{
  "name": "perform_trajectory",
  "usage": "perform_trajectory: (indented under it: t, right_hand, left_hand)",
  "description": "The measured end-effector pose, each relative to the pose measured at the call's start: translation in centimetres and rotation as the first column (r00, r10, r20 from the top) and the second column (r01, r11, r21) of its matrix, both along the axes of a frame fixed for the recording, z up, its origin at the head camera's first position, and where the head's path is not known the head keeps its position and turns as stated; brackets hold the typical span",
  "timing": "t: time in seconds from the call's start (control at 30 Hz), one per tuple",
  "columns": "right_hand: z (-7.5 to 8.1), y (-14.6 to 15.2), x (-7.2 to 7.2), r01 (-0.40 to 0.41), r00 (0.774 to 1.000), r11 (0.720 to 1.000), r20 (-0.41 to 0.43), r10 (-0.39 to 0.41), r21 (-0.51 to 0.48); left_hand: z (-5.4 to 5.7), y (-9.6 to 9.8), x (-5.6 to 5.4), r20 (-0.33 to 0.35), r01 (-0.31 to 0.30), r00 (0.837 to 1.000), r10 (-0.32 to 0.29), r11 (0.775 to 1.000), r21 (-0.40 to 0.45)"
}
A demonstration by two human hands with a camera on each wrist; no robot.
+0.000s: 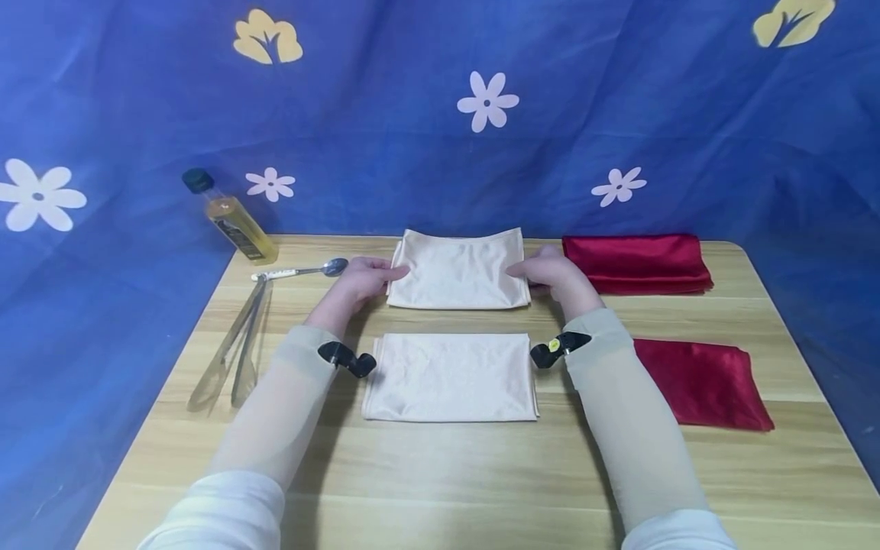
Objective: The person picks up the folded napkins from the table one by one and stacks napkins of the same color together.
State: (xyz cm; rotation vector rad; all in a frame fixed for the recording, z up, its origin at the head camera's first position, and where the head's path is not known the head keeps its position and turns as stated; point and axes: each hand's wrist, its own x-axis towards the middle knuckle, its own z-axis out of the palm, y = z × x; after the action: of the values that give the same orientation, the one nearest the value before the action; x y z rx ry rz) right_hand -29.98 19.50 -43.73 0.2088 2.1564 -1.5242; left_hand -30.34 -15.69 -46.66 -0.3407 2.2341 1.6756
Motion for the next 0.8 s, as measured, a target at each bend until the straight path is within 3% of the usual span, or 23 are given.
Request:
perform_trajectory:
  t: [0.13, 0.23, 0.37, 0.57, 0.8]
  right_hand:
    - [-0.2, 0.3, 0.0, -0.04, 0.996, 0.999, -0.077, 0.041, 0.012]
    - [-0.7, 0.4, -0.2, -0.045, 0.993, 0.998, -0.109, 0.04, -0.044]
    - [-1.6, 0.8, -0.5, -0.005, 0.996, 0.989, -0.091, -0.008, -0.145]
    - [-2.6, 1.2, -0.8, 0.062, 0.996, 0.974, -0.045, -0.073, -0.217]
    - [-3.1, 1.2, -0.7, 0.112, 0.991, 0.952, -0.037, -0.128, -0.286]
  left_hand:
    - [0.0, 0.0, -0.1, 0.005, 0.008, 1.0, -0.008, 1.0, 0.003]
    - [-0.1, -0.1, -0.2, 0.007, 0.006, 1.0, -0.007, 1.0, 0.018]
    - [-0.1, -0.1, -0.2, 0.01, -0.003, 1.0, 0.003, 1.0, 0.031]
    - [-0.3, -0.1, -0.2, 0.026, -0.011, 1.0, 0.009, 0.997, 0.082]
    - [-0.4, -0.1, 0.2, -0.019, -0.032, 0.999, 0.034, 0.995, 0.099]
